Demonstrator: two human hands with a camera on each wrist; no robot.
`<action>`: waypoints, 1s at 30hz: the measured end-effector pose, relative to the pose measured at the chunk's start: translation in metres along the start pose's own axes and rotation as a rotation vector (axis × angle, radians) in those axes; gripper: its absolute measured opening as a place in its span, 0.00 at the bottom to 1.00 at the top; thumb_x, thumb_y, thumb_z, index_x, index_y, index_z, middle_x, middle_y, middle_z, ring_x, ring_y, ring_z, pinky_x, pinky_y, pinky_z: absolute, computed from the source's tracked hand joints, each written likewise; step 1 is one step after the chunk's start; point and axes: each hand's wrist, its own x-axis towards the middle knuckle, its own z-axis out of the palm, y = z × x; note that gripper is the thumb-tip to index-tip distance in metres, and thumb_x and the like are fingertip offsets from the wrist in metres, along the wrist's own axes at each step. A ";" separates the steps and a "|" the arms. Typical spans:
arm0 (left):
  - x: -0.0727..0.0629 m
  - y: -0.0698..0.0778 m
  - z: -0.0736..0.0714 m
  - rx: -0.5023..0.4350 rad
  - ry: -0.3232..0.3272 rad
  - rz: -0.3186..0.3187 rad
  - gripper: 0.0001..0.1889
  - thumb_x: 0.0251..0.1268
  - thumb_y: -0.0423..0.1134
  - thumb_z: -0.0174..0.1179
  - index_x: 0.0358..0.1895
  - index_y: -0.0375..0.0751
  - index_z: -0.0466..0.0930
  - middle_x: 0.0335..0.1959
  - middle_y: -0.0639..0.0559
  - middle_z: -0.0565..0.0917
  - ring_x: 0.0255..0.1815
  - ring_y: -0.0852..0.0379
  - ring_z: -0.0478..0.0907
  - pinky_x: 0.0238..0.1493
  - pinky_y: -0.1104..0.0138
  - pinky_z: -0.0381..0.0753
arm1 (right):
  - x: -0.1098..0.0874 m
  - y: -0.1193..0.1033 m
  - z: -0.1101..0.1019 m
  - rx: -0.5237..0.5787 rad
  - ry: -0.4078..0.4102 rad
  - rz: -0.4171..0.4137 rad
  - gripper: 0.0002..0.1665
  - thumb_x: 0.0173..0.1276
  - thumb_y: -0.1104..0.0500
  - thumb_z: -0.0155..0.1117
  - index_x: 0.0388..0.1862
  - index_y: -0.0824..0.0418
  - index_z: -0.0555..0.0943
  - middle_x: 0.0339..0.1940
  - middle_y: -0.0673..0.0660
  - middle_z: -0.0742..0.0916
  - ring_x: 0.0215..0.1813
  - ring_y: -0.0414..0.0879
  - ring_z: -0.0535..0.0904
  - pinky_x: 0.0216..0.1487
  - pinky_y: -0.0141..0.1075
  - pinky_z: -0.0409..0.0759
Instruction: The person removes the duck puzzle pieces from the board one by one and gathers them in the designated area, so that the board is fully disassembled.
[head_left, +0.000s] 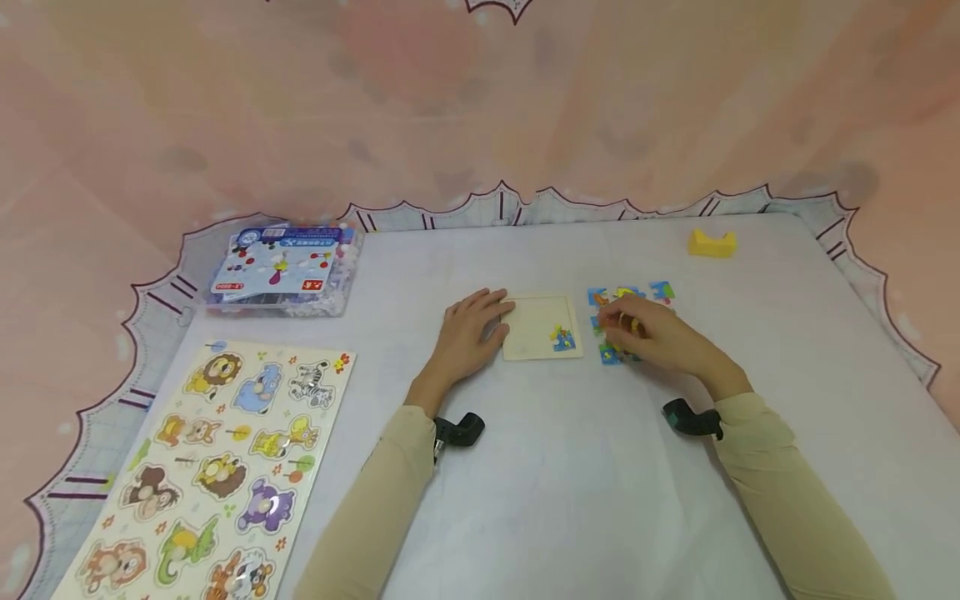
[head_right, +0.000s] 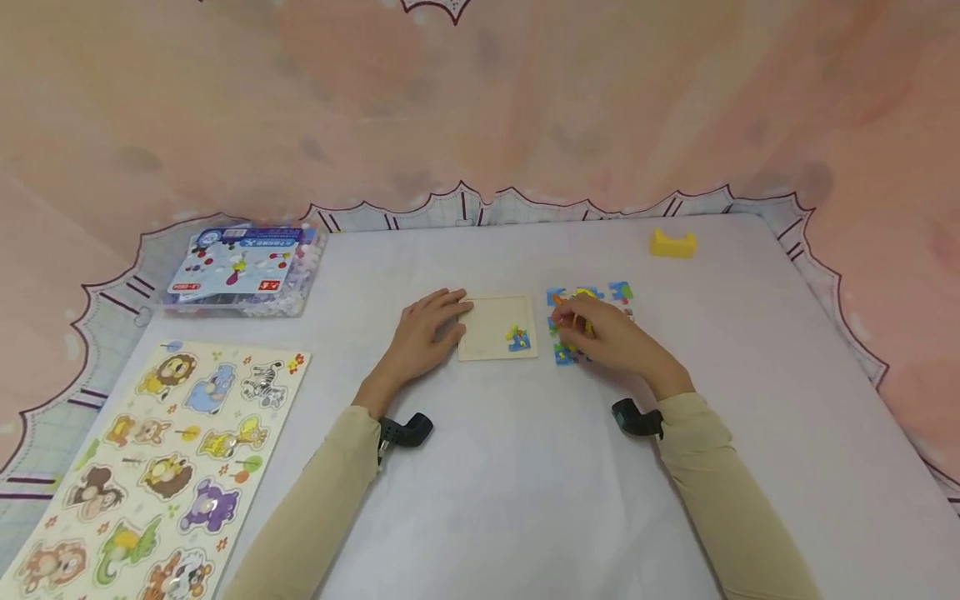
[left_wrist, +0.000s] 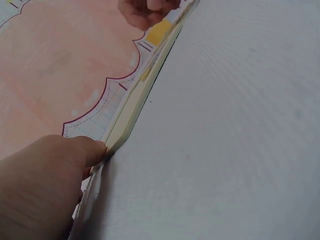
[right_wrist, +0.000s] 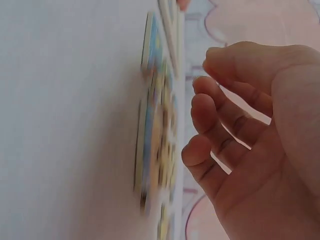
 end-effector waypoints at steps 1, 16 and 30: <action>0.000 0.000 0.000 0.000 0.002 -0.002 0.19 0.69 0.42 0.53 0.61 0.48 0.75 0.69 0.52 0.70 0.73 0.49 0.58 0.67 0.46 0.56 | 0.004 -0.003 0.002 -0.001 -0.011 -0.005 0.14 0.69 0.59 0.58 0.52 0.59 0.77 0.37 0.52 0.78 0.39 0.44 0.72 0.36 0.30 0.72; 0.000 -0.003 0.000 0.020 0.005 -0.003 0.19 0.69 0.43 0.53 0.62 0.49 0.74 0.69 0.53 0.69 0.74 0.51 0.58 0.68 0.47 0.56 | 0.035 -0.034 0.024 -0.124 -0.133 -0.011 0.24 0.64 0.58 0.65 0.59 0.59 0.77 0.43 0.54 0.78 0.42 0.44 0.70 0.43 0.37 0.71; -0.001 -0.002 -0.001 0.038 -0.010 -0.004 0.20 0.70 0.44 0.51 0.63 0.49 0.74 0.70 0.53 0.68 0.74 0.50 0.57 0.69 0.48 0.56 | 0.033 -0.037 0.034 -0.149 -0.120 0.023 0.23 0.64 0.57 0.65 0.59 0.58 0.77 0.48 0.56 0.76 0.43 0.46 0.70 0.44 0.37 0.71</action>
